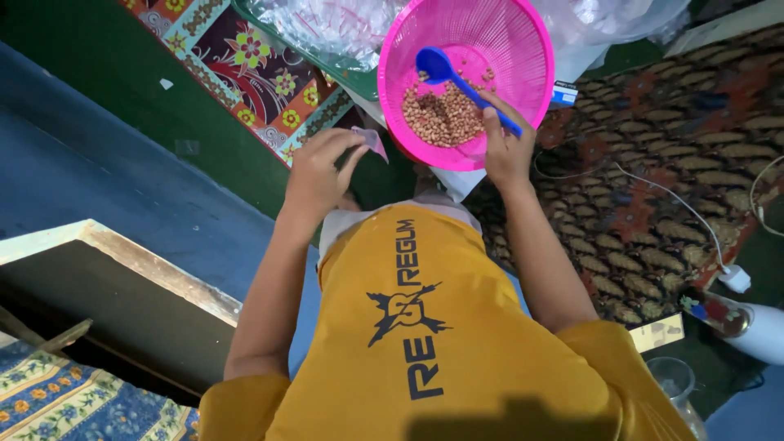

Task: Scooping peanuts from a bowl into small plastic bags using a spoon

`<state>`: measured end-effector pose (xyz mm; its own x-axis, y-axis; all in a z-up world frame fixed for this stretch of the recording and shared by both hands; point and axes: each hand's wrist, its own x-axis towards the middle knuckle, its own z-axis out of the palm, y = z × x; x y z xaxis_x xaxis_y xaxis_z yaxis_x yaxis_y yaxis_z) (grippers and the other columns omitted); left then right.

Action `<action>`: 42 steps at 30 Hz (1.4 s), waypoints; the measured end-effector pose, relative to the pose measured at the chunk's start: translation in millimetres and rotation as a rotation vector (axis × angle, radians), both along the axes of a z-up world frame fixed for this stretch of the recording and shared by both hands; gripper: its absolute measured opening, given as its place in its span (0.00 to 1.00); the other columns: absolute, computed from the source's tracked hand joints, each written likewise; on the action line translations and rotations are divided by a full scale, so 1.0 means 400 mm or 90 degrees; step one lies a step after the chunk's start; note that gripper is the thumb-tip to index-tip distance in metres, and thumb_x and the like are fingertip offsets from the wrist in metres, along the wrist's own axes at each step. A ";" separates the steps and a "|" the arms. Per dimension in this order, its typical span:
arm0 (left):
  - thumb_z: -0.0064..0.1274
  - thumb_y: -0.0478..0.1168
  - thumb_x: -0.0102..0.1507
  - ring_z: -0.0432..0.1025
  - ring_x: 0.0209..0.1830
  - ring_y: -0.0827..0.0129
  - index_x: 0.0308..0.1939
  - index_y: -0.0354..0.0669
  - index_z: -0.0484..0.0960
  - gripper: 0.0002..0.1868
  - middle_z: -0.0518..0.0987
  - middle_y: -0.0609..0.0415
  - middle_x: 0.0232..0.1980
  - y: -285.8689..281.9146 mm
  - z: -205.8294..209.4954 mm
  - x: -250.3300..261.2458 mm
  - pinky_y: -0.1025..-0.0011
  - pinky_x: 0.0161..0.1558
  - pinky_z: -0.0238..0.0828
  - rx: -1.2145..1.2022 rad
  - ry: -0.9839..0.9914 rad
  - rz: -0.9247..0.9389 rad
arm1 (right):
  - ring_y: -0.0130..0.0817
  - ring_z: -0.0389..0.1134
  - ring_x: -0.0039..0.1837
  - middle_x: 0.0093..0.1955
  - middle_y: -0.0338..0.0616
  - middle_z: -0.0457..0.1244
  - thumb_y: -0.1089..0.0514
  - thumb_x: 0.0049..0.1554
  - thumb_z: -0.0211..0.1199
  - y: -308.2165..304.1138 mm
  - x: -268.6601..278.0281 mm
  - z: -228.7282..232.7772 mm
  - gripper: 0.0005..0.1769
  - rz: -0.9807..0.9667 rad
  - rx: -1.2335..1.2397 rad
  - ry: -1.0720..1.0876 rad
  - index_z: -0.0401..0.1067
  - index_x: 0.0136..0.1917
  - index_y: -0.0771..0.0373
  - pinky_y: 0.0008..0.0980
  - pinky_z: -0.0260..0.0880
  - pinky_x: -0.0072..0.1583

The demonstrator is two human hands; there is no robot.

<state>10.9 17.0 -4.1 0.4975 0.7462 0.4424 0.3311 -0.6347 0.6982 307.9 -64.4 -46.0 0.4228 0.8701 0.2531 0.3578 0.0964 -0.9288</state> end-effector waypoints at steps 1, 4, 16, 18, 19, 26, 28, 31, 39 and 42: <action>0.63 0.34 0.65 0.80 0.43 0.55 0.42 0.42 0.87 0.02 0.83 0.50 0.40 0.010 0.000 0.006 0.63 0.47 0.79 0.017 0.001 -0.006 | 0.43 0.74 0.53 0.50 0.60 0.72 0.60 0.68 0.57 0.003 0.000 0.026 0.14 0.001 0.018 -0.013 0.78 0.62 0.67 0.42 0.73 0.59; 0.64 0.34 0.65 0.80 0.42 0.55 0.41 0.42 0.87 0.02 0.84 0.51 0.39 0.040 0.019 0.036 0.64 0.47 0.78 0.037 -0.004 -0.021 | 0.43 0.75 0.50 0.48 0.58 0.72 0.59 0.69 0.57 0.006 0.021 0.070 0.15 -0.016 0.044 -0.069 0.78 0.62 0.67 0.41 0.74 0.56; 0.64 0.34 0.63 0.80 0.38 0.49 0.45 0.42 0.78 0.10 0.82 0.46 0.35 0.092 0.039 0.150 0.54 0.41 0.78 -0.020 0.065 0.017 | 0.45 0.73 0.47 0.45 0.62 0.71 0.58 0.69 0.55 -0.033 -0.008 0.213 0.17 -0.021 0.137 0.038 0.76 0.61 0.74 0.31 0.69 0.46; 0.62 0.36 0.64 0.80 0.38 0.44 0.44 0.43 0.74 0.11 0.82 0.44 0.34 0.092 0.053 0.167 0.50 0.41 0.76 -0.079 0.069 0.024 | 0.46 0.73 0.47 0.44 0.62 0.70 0.58 0.69 0.55 -0.041 -0.025 0.247 0.18 0.006 0.163 -0.007 0.77 0.60 0.75 0.34 0.70 0.46; 0.60 0.38 0.66 0.79 0.37 0.40 0.44 0.43 0.70 0.13 0.81 0.42 0.34 0.091 0.059 0.175 0.46 0.41 0.75 -0.139 0.073 0.031 | 0.48 0.73 0.47 0.44 0.62 0.70 0.57 0.68 0.56 -0.047 -0.033 0.264 0.19 0.034 0.187 -0.053 0.77 0.59 0.76 0.37 0.71 0.46; 0.51 0.25 0.60 0.67 0.26 0.53 0.42 0.44 0.59 0.17 0.68 0.47 0.29 0.123 0.011 0.192 0.61 0.28 0.54 -0.229 0.050 0.009 | 0.59 0.73 0.55 0.57 0.62 0.68 0.63 0.69 0.54 -0.071 -0.031 0.302 0.14 0.200 0.251 -0.335 0.72 0.62 0.76 0.52 0.77 0.56; 0.51 0.22 0.61 0.70 0.29 0.57 0.42 0.44 0.60 0.18 0.68 0.48 0.31 0.124 0.007 0.194 0.63 0.29 0.57 -0.185 0.016 0.000 | 0.61 0.72 0.56 0.58 0.64 0.67 0.63 0.69 0.54 -0.070 -0.022 0.293 0.15 0.253 0.248 -0.359 0.69 0.65 0.75 0.54 0.77 0.57; 0.53 0.24 0.61 0.72 0.30 0.53 0.43 0.42 0.62 0.17 0.72 0.47 0.32 0.123 0.002 0.194 0.61 0.29 0.60 -0.171 0.026 0.012 | 0.60 0.73 0.57 0.60 0.64 0.67 0.64 0.69 0.55 -0.069 -0.019 0.296 0.15 0.259 0.264 -0.373 0.70 0.65 0.76 0.54 0.78 0.57; 0.65 0.38 0.62 0.78 0.44 0.52 0.39 0.48 0.84 0.05 0.80 0.51 0.43 0.087 0.014 0.167 0.62 0.49 0.75 0.052 0.043 0.054 | 0.60 0.69 0.53 0.50 0.68 0.68 0.46 0.71 0.48 -0.052 -0.009 0.312 0.32 0.056 0.395 -0.208 0.74 0.42 0.76 0.50 0.70 0.57; 0.65 0.41 0.62 0.74 0.52 0.48 0.36 0.47 0.85 0.05 0.77 0.46 0.51 0.043 0.058 0.152 0.57 0.53 0.71 0.123 0.046 0.016 | 0.52 0.68 0.47 0.48 0.62 0.68 0.51 0.72 0.49 -0.033 -0.020 0.311 0.25 0.060 0.259 -0.122 0.73 0.42 0.70 0.47 0.69 0.52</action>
